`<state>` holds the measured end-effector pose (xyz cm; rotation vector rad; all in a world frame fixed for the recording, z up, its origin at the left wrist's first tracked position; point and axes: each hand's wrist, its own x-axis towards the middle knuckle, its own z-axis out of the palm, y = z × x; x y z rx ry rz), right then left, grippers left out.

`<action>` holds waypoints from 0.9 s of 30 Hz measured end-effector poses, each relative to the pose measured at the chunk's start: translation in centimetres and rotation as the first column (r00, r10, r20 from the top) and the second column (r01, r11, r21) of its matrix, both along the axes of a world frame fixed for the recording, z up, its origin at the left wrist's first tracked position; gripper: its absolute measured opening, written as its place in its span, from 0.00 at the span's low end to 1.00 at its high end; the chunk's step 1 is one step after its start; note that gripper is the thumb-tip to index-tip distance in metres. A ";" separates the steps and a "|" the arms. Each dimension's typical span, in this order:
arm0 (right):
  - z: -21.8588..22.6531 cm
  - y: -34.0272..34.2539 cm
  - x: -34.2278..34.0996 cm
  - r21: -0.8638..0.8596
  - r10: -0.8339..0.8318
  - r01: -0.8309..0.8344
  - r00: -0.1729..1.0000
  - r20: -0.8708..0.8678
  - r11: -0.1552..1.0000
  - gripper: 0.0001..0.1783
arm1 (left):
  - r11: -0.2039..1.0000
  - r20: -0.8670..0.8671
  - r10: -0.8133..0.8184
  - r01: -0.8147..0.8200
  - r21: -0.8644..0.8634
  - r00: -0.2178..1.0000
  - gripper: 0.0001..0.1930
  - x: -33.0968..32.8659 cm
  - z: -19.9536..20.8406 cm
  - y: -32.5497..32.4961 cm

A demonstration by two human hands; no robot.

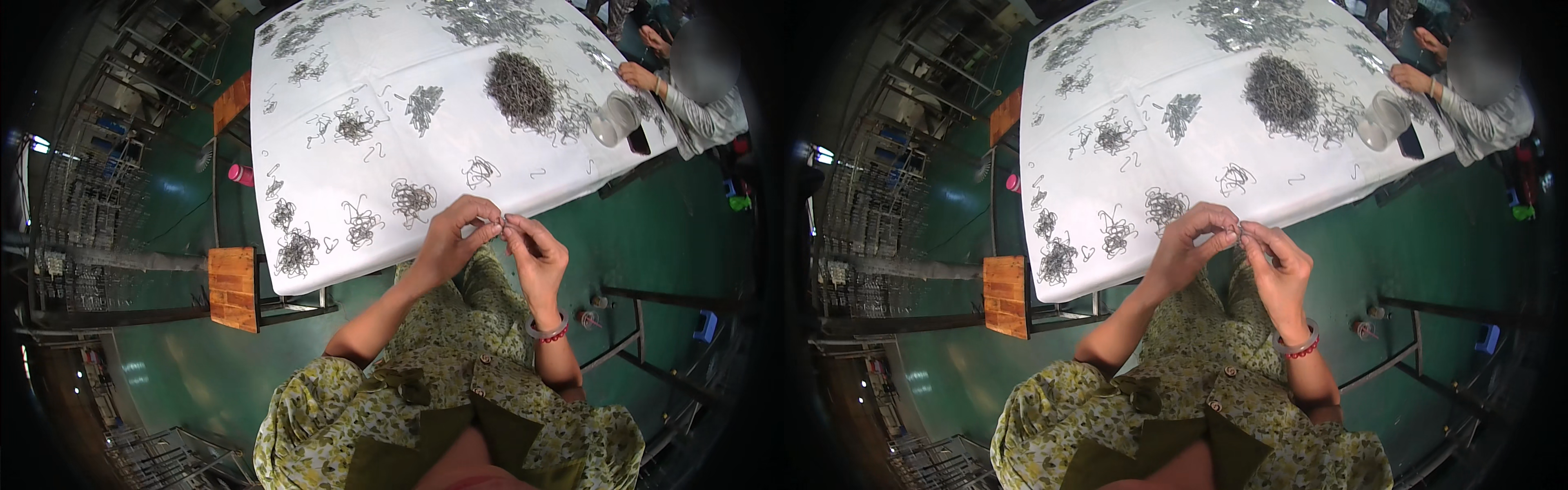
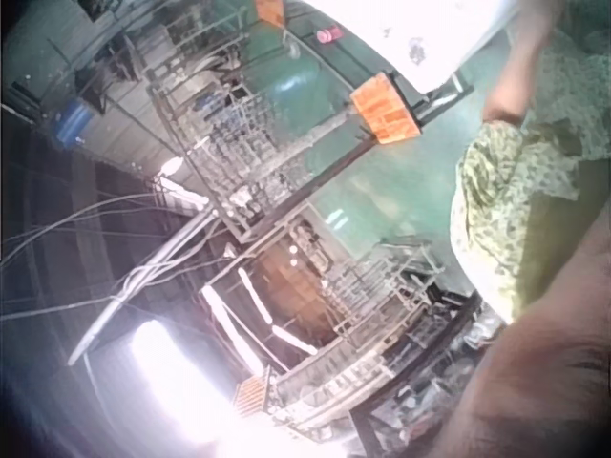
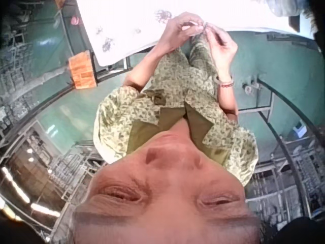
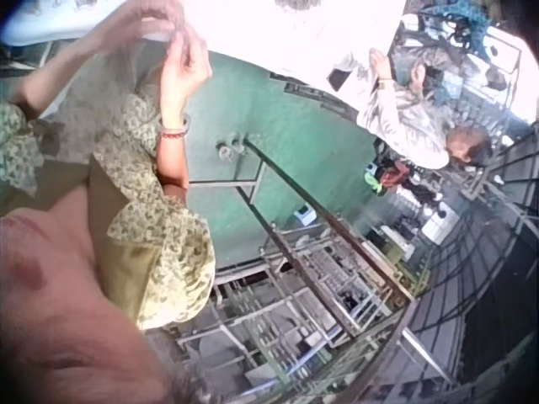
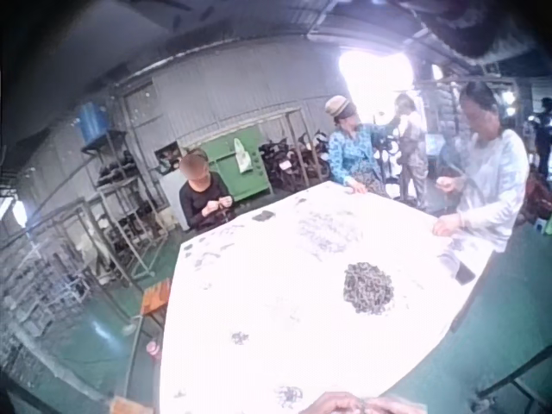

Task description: The person picks small wire pieces from a table and links them together by hand to form a chain. They repeatedly pick, twist, and connect the wires, then hang the completed chain on a nearby metal rack.

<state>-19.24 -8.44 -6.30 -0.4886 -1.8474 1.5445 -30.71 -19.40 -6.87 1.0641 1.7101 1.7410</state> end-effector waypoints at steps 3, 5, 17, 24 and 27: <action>0.1 0.1 -0.4 0.124 -0.003 -0.002 0.999 0.037 0.992 0.11 | 0.996 0.055 0.089 -0.088 -0.012 0.995 0.06 0.5 0.1 0.1; -0.3 0.1 -0.5 0.149 0.017 -0.018 1.000 0.010 0.989 0.11 | 0.994 0.054 0.110 -0.110 0.009 0.993 0.06 0.5 0.5 0.0; -4.0 7.1 -20.7 0.727 0.315 -0.420 0.905 0.287 0.543 0.21 | 0.993 -0.175 0.104 -0.094 0.066 0.979 0.06 -0.3 -0.9 -0.7; -8.6 9.8 -27.6 0.877 0.244 -0.480 0.854 0.459 0.029 0.11 | 0.994 -0.238 0.098 -0.084 0.068 0.966 0.06 -0.6 -1.2 -1.1; -8.9 9.7 -26.7 0.892 0.257 -0.450 0.866 0.428 0.032 0.07 | 0.993 -0.197 0.100 -0.087 0.074 0.975 0.06 -0.3 -1.2 -1.1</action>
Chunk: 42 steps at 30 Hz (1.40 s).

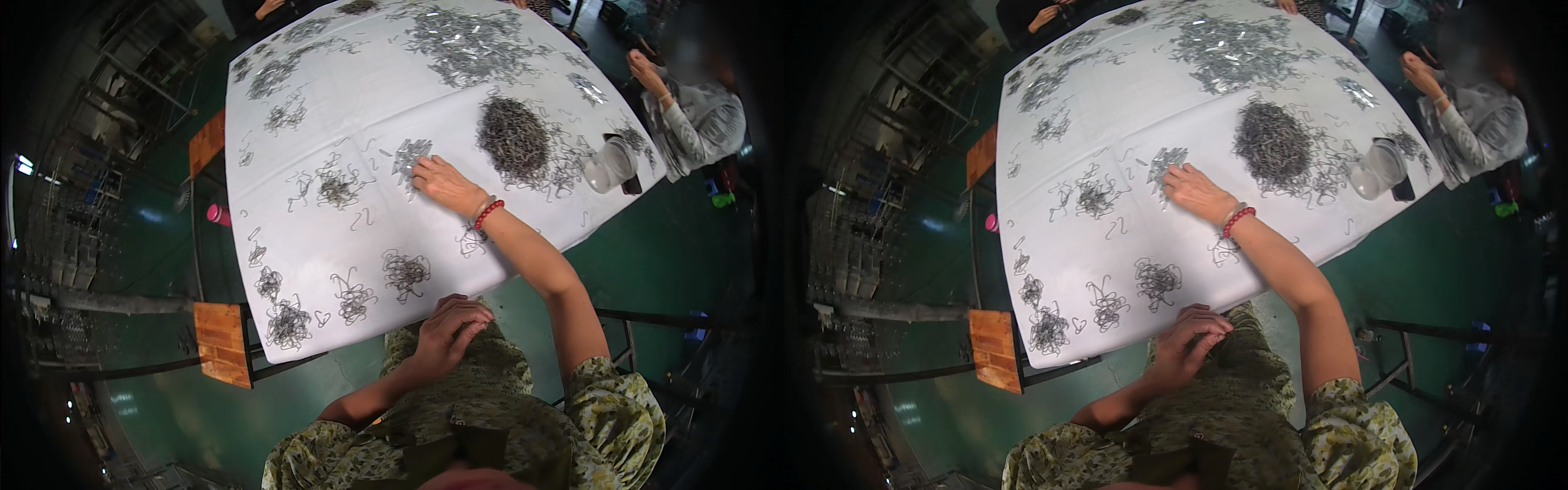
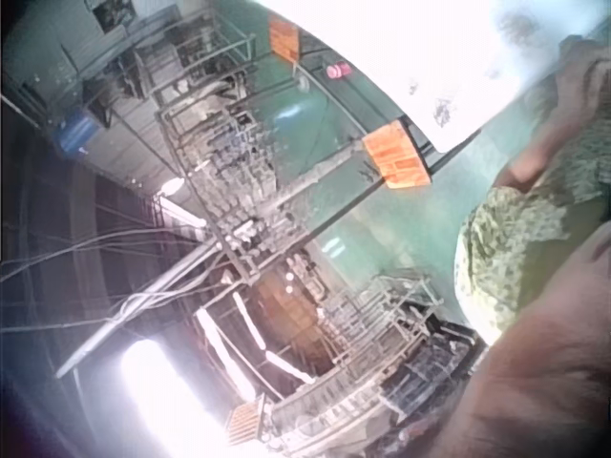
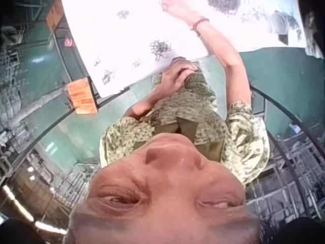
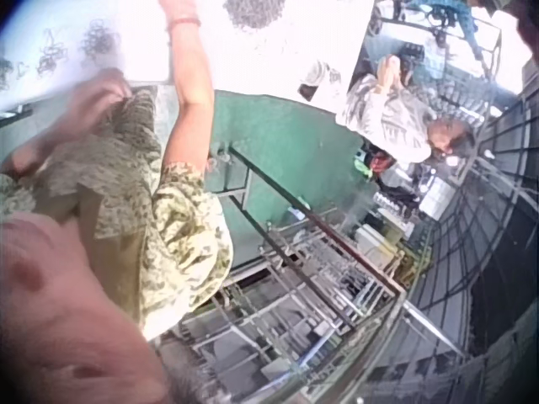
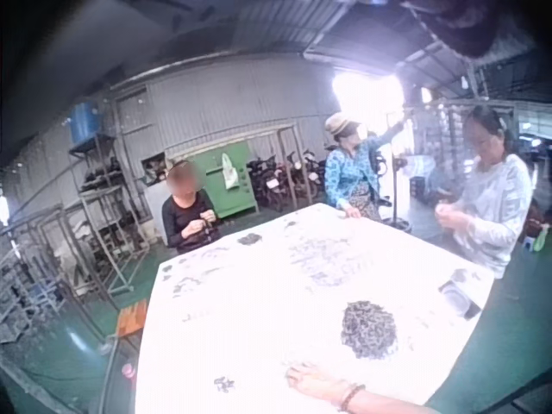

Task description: The person picks small wire pieces from a table and links them together by hand to form a chain. They repeatedly pick, twist, and connect the wires, then hang the completed chain on a nearby metal rack.

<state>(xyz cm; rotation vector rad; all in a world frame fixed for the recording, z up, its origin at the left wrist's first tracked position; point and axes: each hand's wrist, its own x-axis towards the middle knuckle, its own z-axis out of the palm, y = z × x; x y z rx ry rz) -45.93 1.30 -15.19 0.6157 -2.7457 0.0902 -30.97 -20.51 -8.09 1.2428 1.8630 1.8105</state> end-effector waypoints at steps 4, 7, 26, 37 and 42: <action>1.1 -0.7 2.5 -0.539 -0.146 0.093 0.988 -0.056 0.837 0.06 | 1.000 -0.064 -0.028 0.028 -0.007 0.998 0.07 -0.1 0.1 0.2; 3.3 -1.8 5.4 -0.817 -0.272 0.283 0.949 0.161 0.503 0.06 | 0.999 -0.082 -0.041 0.041 0.001 0.996 0.06 0.5 0.0 0.4; 5.6 4.5 18.3 -0.840 0.088 0.541 0.836 0.542 0.029 0.05 | 0.993 -0.120 -0.114 0.112 -0.026 0.986 0.04 3.6 -0.8 2.8; 10.6 -1.4 29.9 -0.816 0.136 0.456 0.889 0.437 -0.355 0.07 | 0.991 0.165 -0.105 0.117 -0.065 0.981 0.04 4.5 -1.2 3.5; 11.4 -4.4 30.1 -0.963 -0.087 0.222 0.968 0.237 -0.151 0.08 | 0.997 0.105 -0.061 0.056 0.052 0.993 0.06 3.8 -0.4 4.0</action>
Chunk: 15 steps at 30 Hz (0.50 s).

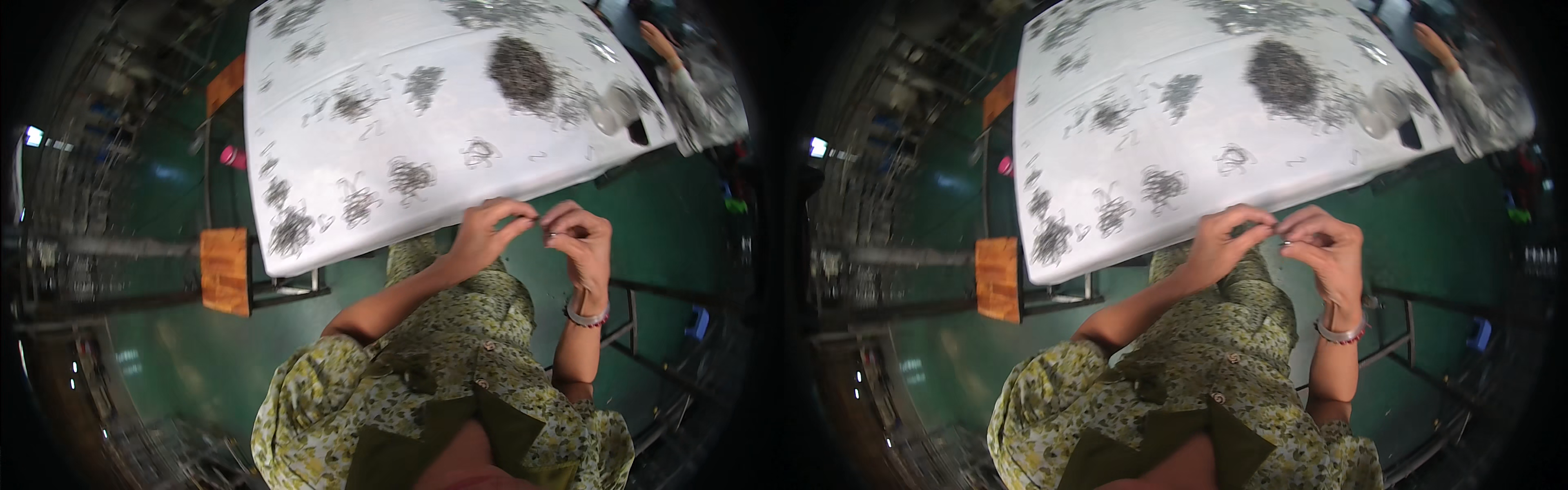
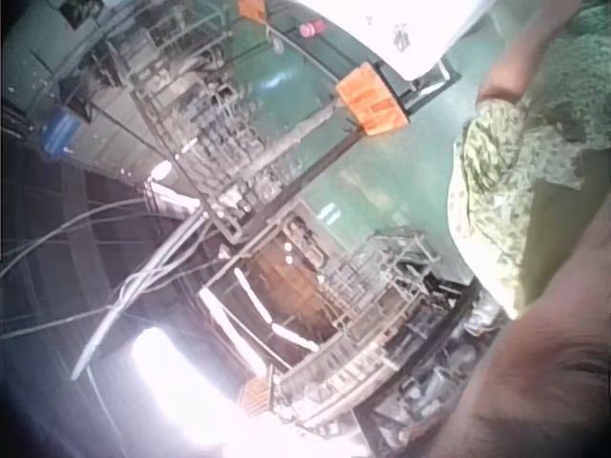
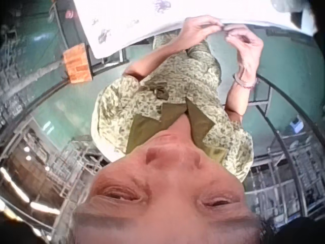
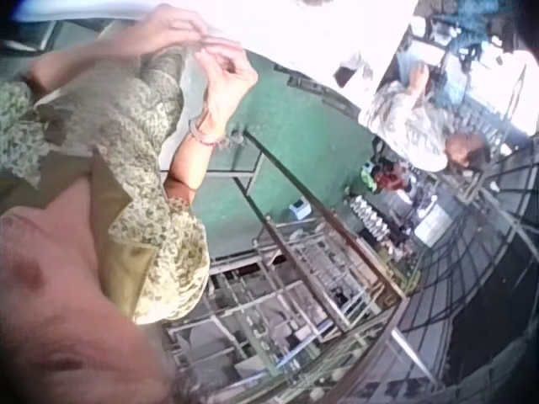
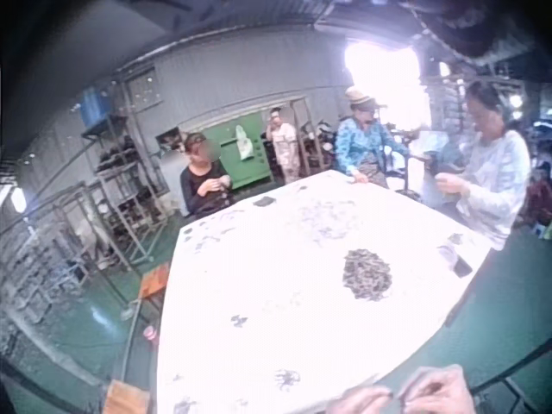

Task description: The person picks small wire pieces from a table and links them together by hand to form a chain. They repeatedly pick, twist, and connect the wires, then hang the completed chain on a nearby metal rack.

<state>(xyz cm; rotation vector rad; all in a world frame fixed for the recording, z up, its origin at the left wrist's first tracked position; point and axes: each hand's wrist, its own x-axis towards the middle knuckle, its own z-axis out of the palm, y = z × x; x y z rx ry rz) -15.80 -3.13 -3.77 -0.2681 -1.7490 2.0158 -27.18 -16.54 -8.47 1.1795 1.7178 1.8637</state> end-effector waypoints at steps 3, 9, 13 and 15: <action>0.5 -0.6 -0.4 0.003 -0.095 0.095 0.995 0.005 0.996 0.09 | 0.998 0.072 0.002 -0.006 0.060 0.997 0.06 -0.1 0.8 0.5; 1.3 -1.0 -2.2 0.103 -0.169 0.166 0.985 0.022 0.981 0.07 | 0.999 0.173 0.009 -0.016 0.036 0.985 0.06 -1.0 1.8 0.4; 1.5 -0.9 -2.8 0.059 -0.157 0.154 0.987 0.042 0.986 0.07 | 0.997 0.024 0.052 -0.053 0.056 0.998 0.06 -1.6 1.8 0.4; 1.4 -0.9 -3.2 0.020 -0.143 0.143 0.989 0.043 0.990 0.07 | 0.998 -0.060 0.042 -0.039 0.043 0.997 0.07 -2.1 1.7 0.1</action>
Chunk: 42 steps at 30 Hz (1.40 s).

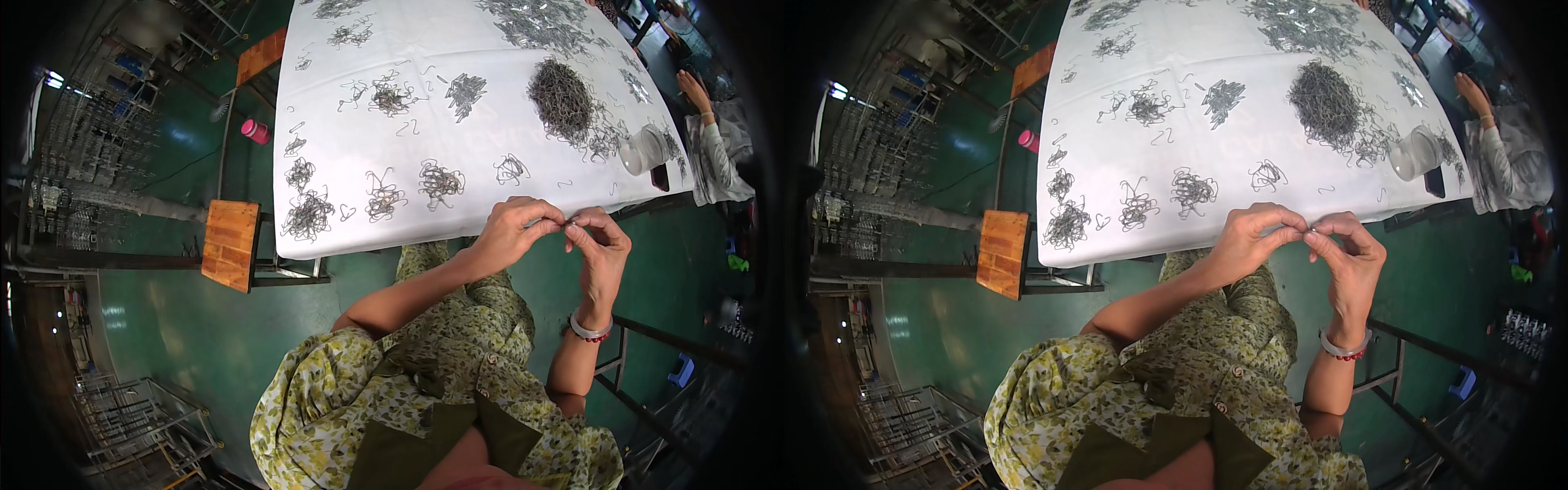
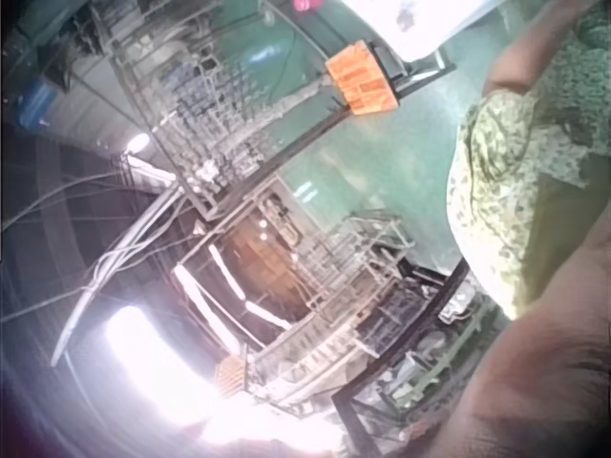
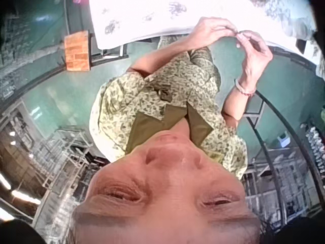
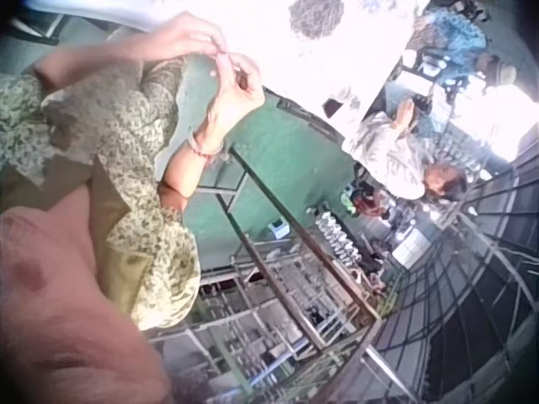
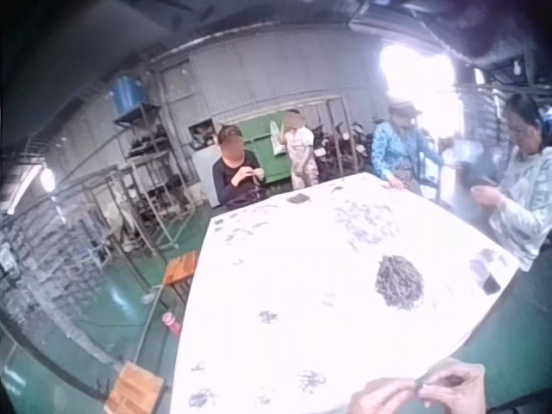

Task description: The person picks small wire pieces from a table and links them together by hand to form a chain. They repeatedly pick, twist, and connect the wires, then hang the completed chain on a nearby metal rack.

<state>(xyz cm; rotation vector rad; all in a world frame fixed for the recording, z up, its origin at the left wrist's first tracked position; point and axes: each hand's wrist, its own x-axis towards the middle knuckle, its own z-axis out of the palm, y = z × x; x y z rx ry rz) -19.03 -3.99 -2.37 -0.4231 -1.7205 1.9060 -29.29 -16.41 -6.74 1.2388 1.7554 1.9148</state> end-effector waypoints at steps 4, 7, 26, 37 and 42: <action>-0.5 -0.4 -0.9 0.054 -0.052 0.049 0.997 0.061 0.997 0.07 | 1.000 0.028 -0.008 0.007 0.010 1.000 0.04 -0.9 -0.8 -0.4; -1.4 -1.0 -1.7 0.146 -0.117 0.106 0.991 0.066 0.984 0.07 | 0.999 0.089 -0.034 0.035 -0.020 0.995 0.07 -1.6 -1.7 -1.1; -0.9 -2.5 -2.9 0.157 0.007 -0.019 0.997 0.072 0.988 0.11 | 0.503 -0.695 0.351 -0.753 -0.425 0.627 0.10 -21.6 -11.5 -9.3; -4.3 -3.8 -3.1 -0.060 0.083 -0.078 0.992 0.090 0.995 0.13 | 0.998 0.654 0.061 -0.059 -0.026 0.754 0.10 -4.5 -1.2 -6.0; -4.4 -4.5 -3.1 0.041 -0.001 -0.005 0.989 0.145 0.999 0.11 | 0.997 0.412 0.016 0.020 -0.081 0.911 0.08 -2.2 -0.5 -5.3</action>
